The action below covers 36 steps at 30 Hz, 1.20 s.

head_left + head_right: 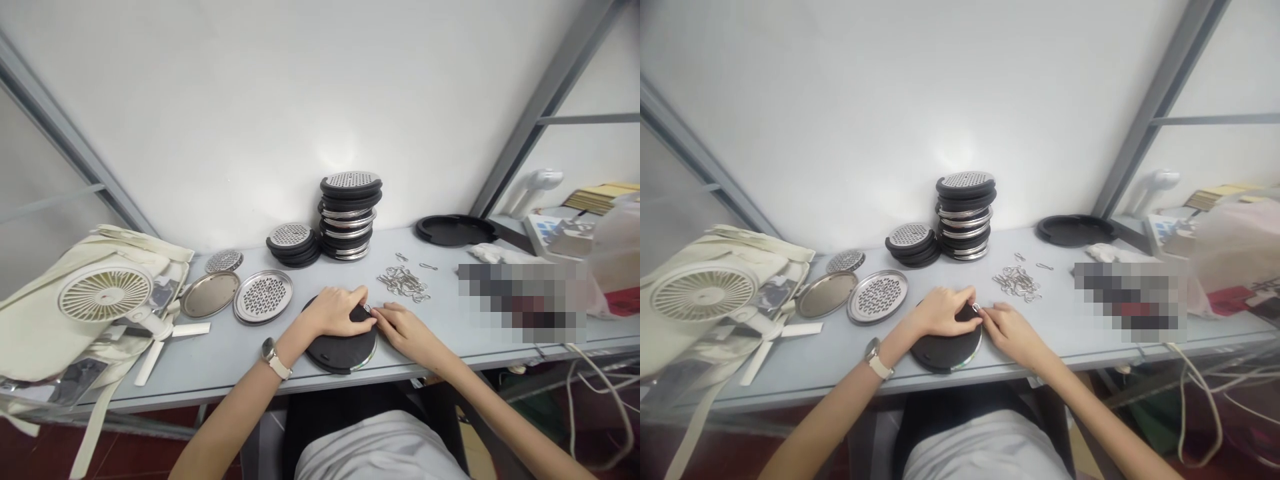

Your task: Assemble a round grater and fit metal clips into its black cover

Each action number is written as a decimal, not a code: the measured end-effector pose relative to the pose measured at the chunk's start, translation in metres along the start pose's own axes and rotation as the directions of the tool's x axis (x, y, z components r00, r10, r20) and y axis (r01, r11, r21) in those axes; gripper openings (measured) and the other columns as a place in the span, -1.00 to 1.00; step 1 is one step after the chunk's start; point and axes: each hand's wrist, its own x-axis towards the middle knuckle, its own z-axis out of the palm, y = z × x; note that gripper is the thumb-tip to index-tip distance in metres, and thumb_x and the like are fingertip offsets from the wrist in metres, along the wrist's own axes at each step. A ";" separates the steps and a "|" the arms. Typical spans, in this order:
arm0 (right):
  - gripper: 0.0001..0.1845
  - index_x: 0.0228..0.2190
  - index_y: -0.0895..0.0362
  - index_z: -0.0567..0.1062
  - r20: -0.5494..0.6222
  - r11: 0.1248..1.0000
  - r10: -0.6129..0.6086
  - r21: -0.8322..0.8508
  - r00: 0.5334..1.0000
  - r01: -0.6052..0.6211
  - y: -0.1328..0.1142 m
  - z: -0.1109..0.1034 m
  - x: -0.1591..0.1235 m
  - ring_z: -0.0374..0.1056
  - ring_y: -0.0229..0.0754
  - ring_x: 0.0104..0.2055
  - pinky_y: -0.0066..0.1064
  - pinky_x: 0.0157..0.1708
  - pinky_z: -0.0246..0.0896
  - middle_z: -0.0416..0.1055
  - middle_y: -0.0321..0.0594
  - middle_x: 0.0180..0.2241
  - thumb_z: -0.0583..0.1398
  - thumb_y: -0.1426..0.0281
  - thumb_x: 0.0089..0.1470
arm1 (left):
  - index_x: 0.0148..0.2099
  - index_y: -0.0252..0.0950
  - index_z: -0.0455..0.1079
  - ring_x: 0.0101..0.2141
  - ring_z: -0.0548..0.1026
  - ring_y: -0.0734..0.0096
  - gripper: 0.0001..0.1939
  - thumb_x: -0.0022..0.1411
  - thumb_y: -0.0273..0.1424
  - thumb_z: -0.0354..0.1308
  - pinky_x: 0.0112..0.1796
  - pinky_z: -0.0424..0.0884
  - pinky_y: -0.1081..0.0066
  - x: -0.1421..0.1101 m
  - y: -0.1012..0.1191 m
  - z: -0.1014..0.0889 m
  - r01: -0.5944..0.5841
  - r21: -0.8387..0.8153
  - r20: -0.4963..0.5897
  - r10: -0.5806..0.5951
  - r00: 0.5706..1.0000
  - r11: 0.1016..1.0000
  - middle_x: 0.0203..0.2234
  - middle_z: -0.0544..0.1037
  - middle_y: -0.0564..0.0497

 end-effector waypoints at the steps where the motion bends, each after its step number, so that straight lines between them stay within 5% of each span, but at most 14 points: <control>1: -0.53 -0.55 0.11 0.33 -0.002 1.000 -0.004 -0.008 1.000 0.004 0.000 0.000 0.000 0.25 -0.18 -0.43 -0.35 -0.33 0.14 0.25 -0.26 -0.55 -0.15 0.30 0.32 | -0.10 -0.24 0.24 -0.42 0.50 0.25 -0.60 0.16 -0.05 0.03 -0.45 0.19 0.42 0.000 0.000 0.000 0.003 0.015 0.001 -0.003 1.000 1.000 -0.48 0.51 0.02; 10: -0.61 -0.49 0.13 0.35 -0.001 0.991 -0.085 -0.104 0.996 0.084 0.003 0.002 -0.002 0.23 -0.17 -0.44 -0.34 -0.32 0.14 0.28 -0.22 -0.52 -0.13 0.40 0.29 | -0.21 -0.23 0.27 -0.46 0.49 0.37 -0.76 0.17 -0.17 0.03 -0.47 0.17 0.44 -0.001 0.000 0.000 -0.064 -0.014 -0.003 0.064 0.998 0.998 -0.46 0.53 0.09; 19: -0.60 -0.49 0.11 0.34 0.010 0.993 -0.107 -0.042 0.994 0.108 0.004 0.001 0.000 0.24 -0.14 -0.42 -0.32 -0.29 0.16 0.29 -0.22 -0.53 -0.14 0.39 0.30 | -0.48 -0.27 0.28 -0.55 0.42 0.41 -0.67 0.12 -0.11 0.05 -0.52 0.06 0.43 0.000 -0.004 0.006 -0.023 0.014 0.020 0.023 1.000 1.000 -0.62 0.47 0.06; 36: -0.58 -0.49 0.11 0.35 0.025 0.994 -0.112 0.013 0.993 0.111 0.004 -0.001 0.000 0.24 -0.14 -0.39 -0.31 -0.28 0.17 0.29 -0.21 -0.52 -0.15 0.36 0.31 | -0.34 -0.23 0.25 -0.50 0.43 0.42 -0.78 0.15 -0.18 0.05 -0.50 0.08 0.44 0.000 -0.003 0.002 -0.069 -0.029 0.033 0.070 0.997 0.997 -0.52 0.49 0.10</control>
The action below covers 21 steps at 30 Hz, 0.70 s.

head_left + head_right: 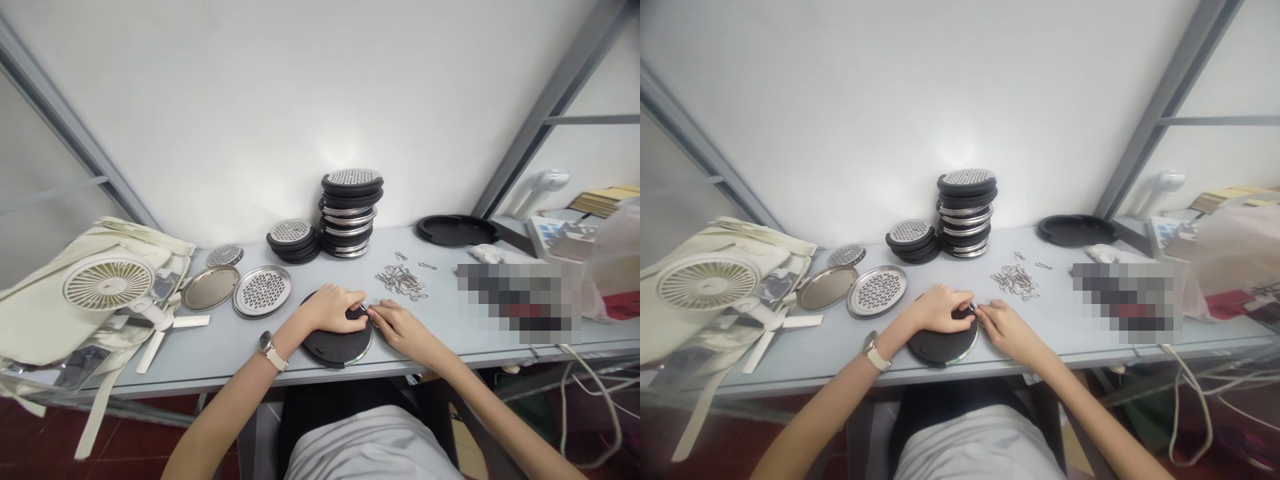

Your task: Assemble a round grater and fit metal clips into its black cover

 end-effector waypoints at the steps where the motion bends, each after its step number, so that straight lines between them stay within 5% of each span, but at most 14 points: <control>1: -0.58 -0.48 0.12 0.35 0.001 1.000 -0.003 0.002 1.000 0.003 0.000 0.000 0.000 0.24 -0.13 -0.39 -0.31 -0.28 0.17 0.30 -0.21 -0.51 -0.15 0.36 0.31 | -0.33 -0.23 0.24 -0.50 0.44 0.42 -0.78 0.15 -0.18 0.05 -0.50 0.09 0.44 0.000 0.000 0.000 0.003 -0.001 0.003 -0.003 1.000 1.000 -0.52 0.49 0.11; 9: -0.57 -0.44 0.13 0.40 0.004 1.000 0.005 0.002 1.000 -0.005 0.003 0.002 -0.002 0.26 -0.12 -0.36 -0.29 -0.26 0.19 0.32 -0.18 -0.49 -0.15 0.35 0.31 | -0.16 -0.24 0.21 -0.43 0.50 0.33 -0.73 0.19 -0.18 0.01 -0.46 0.19 0.43 0.000 0.003 -0.004 -0.002 0.018 0.042 0.001 0.999 1.000 -0.44 0.52 0.04; 21: -0.55 -0.42 0.13 0.44 0.016 0.995 0.017 0.096 1.000 -0.019 0.000 -0.004 -0.002 0.28 -0.12 -0.35 -0.28 -0.26 0.21 0.39 -0.15 -0.45 -0.13 0.29 0.31 | -0.18 -0.23 0.23 -0.47 0.46 0.38 -0.80 0.23 -0.23 -0.01 -0.50 0.12 0.43 0.000 0.003 -0.004 -0.049 -0.020 0.038 0.050 0.998 0.999 -0.49 0.50 0.07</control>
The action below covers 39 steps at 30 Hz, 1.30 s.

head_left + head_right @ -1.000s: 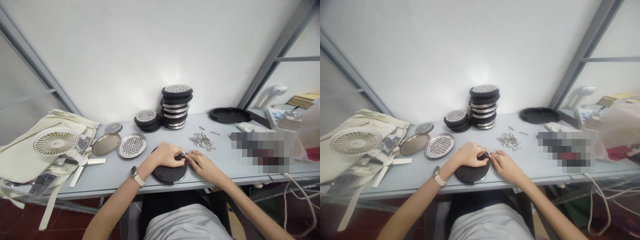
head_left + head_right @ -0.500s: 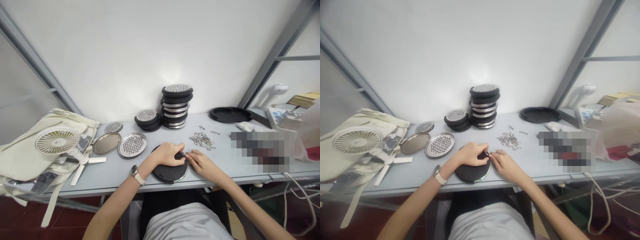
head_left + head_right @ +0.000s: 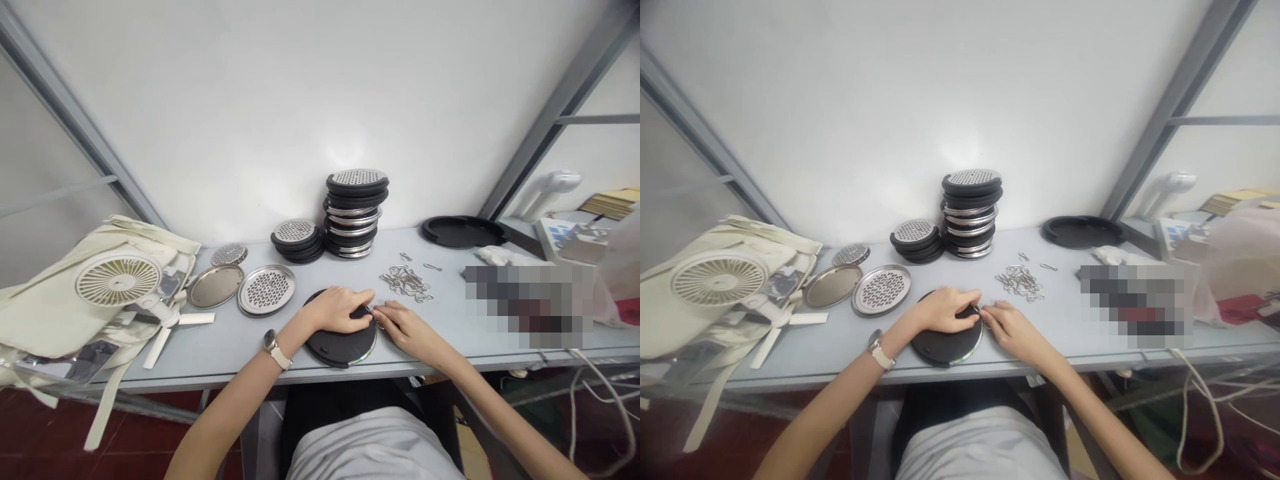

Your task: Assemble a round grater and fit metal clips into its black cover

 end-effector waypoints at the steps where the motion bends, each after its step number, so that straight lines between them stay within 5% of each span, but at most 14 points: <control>1: -0.56 -0.42 0.14 0.44 -0.002 1.000 -0.004 -0.001 1.000 0.004 0.000 0.000 0.000 0.28 -0.12 -0.34 -0.27 -0.25 0.21 0.39 -0.15 -0.45 -0.13 0.29 0.31 | -0.18 -0.23 0.24 -0.46 0.47 0.38 -0.81 0.23 -0.24 -0.02 -0.50 0.12 0.44 0.000 0.000 0.000 -0.010 0.000 -0.004 0.010 1.000 1.000 -0.47 0.51 0.07; 10: -0.55 -0.43 0.12 0.44 -0.006 0.999 -0.018 0.027 1.000 0.018 0.000 -0.002 -0.001 0.29 -0.12 -0.33 -0.28 -0.23 0.21 0.40 -0.16 -0.44 -0.13 0.27 0.32 | -0.14 -0.20 0.28 -0.37 0.48 0.41 -0.82 0.25 -0.28 -0.03 -0.42 0.17 0.46 -0.001 0.001 -0.002 -0.037 -0.038 -0.014 0.037 0.999 0.999 -0.34 0.54 0.06; 27: -0.59 -0.48 0.11 0.36 -0.036 1.000 0.003 0.014 0.999 -0.003 -0.003 -0.001 0.001 0.27 -0.16 -0.39 -0.32 -0.29 0.21 0.34 -0.20 -0.49 -0.12 0.30 0.31 | -0.17 -0.25 0.20 -0.51 0.45 0.36 -0.79 0.19 -0.26 0.00 -0.54 0.10 0.41 0.000 0.003 -0.002 0.012 0.045 -0.003 -0.012 1.000 0.999 -0.49 0.49 0.05; 39: -0.59 -0.44 0.13 0.41 -0.035 0.999 -0.018 -0.045 0.999 0.016 -0.001 0.002 0.002 0.29 -0.13 -0.37 -0.29 -0.27 0.21 0.37 -0.16 -0.46 -0.13 0.34 0.30 | -0.19 -0.24 0.25 -0.45 0.46 0.38 -0.81 0.20 -0.26 -0.01 -0.48 0.14 0.42 -0.001 0.001 0.000 -0.007 0.043 -0.016 0.007 1.000 0.999 -0.41 0.52 0.03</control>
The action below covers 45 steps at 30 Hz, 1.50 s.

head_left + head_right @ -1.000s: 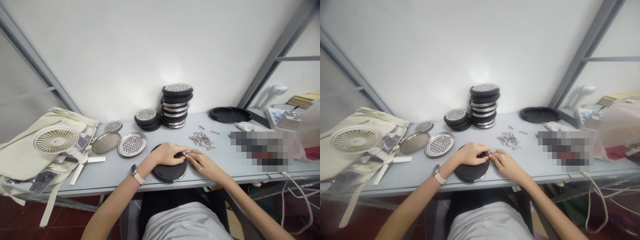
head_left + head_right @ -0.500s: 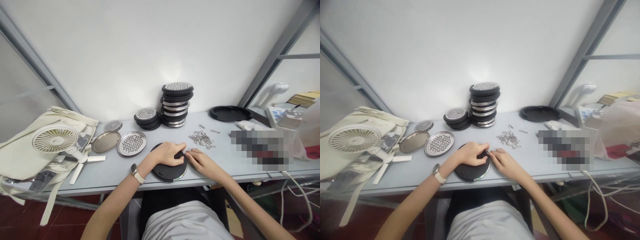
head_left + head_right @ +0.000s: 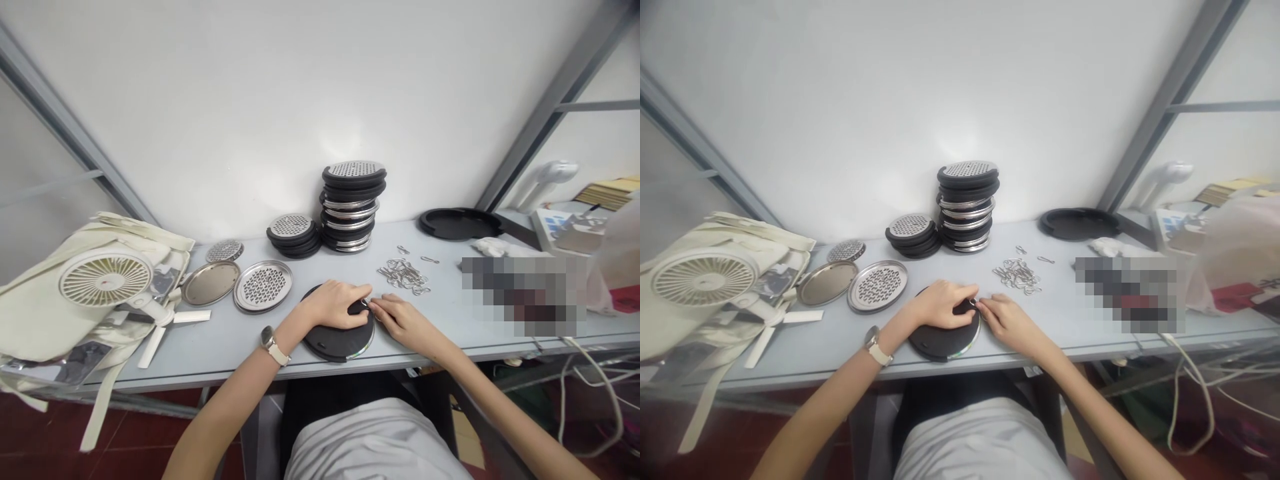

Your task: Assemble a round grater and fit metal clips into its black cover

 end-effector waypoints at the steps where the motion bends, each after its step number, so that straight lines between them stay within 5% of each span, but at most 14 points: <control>1: -0.58 -0.45 0.13 0.41 0.009 1.000 0.001 0.010 1.000 -0.001 -0.001 -0.001 0.000 0.29 -0.13 -0.36 -0.29 -0.26 0.21 0.37 -0.16 -0.46 -0.13 0.34 0.31 | -0.20 -0.23 0.26 -0.43 0.46 0.39 -0.83 0.20 -0.27 -0.01 -0.47 0.15 0.43 0.000 0.000 0.000 -0.014 -0.010 0.001 0.014 1.000 1.000 -0.41 0.52 0.04; 26: -0.62 -0.50 0.10 0.35 0.025 0.996 -0.079 0.049 0.997 0.078 -0.003 -0.005 -0.002 0.25 -0.15 -0.39 -0.30 -0.26 0.15 0.35 -0.23 -0.51 -0.10 0.37 0.30 | -0.43 -0.27 0.26 -0.50 0.44 0.41 -0.74 0.13 -0.18 0.06 -0.49 0.12 0.43 -0.001 -0.004 0.003 -0.018 0.016 0.005 0.017 1.000 1.000 -0.54 0.51 0.04; 32: -0.65 -0.49 0.10 0.30 0.037 0.996 -0.090 -0.005 0.995 0.090 -0.003 -0.004 -0.005 0.23 -0.14 -0.38 -0.28 -0.25 0.16 0.34 -0.21 -0.49 -0.11 0.40 0.30 | -0.19 -0.24 0.26 -0.46 0.47 0.36 -0.71 0.13 -0.15 0.06 -0.47 0.15 0.42 -0.001 -0.003 0.000 -0.024 0.014 -0.001 0.024 1.000 1.000 -0.45 0.53 0.06; 39: -0.70 -0.40 0.14 0.32 0.067 0.990 -0.088 -0.107 0.994 0.095 -0.001 -0.003 -0.011 0.21 -0.11 -0.31 -0.23 -0.18 0.16 0.30 -0.16 -0.43 -0.12 0.41 0.30 | -0.20 -0.22 0.27 -0.43 0.48 0.37 -0.80 0.16 -0.24 0.03 -0.46 0.16 0.43 -0.001 -0.003 0.002 -0.075 -0.031 -0.010 0.074 0.997 0.997 -0.41 0.54 0.06; 45: -0.67 -0.44 0.12 0.29 0.071 0.996 -0.078 -0.038 0.994 0.081 -0.002 -0.004 -0.010 0.21 -0.13 -0.32 -0.23 -0.18 0.14 0.31 -0.20 -0.45 -0.13 0.40 0.31 | -0.02 -0.22 0.24 -0.39 0.50 0.35 -0.65 0.16 -0.23 0.03 -0.45 0.18 0.43 -0.001 -0.002 0.002 -0.073 -0.033 -0.042 0.072 0.997 0.997 -0.34 0.56 0.05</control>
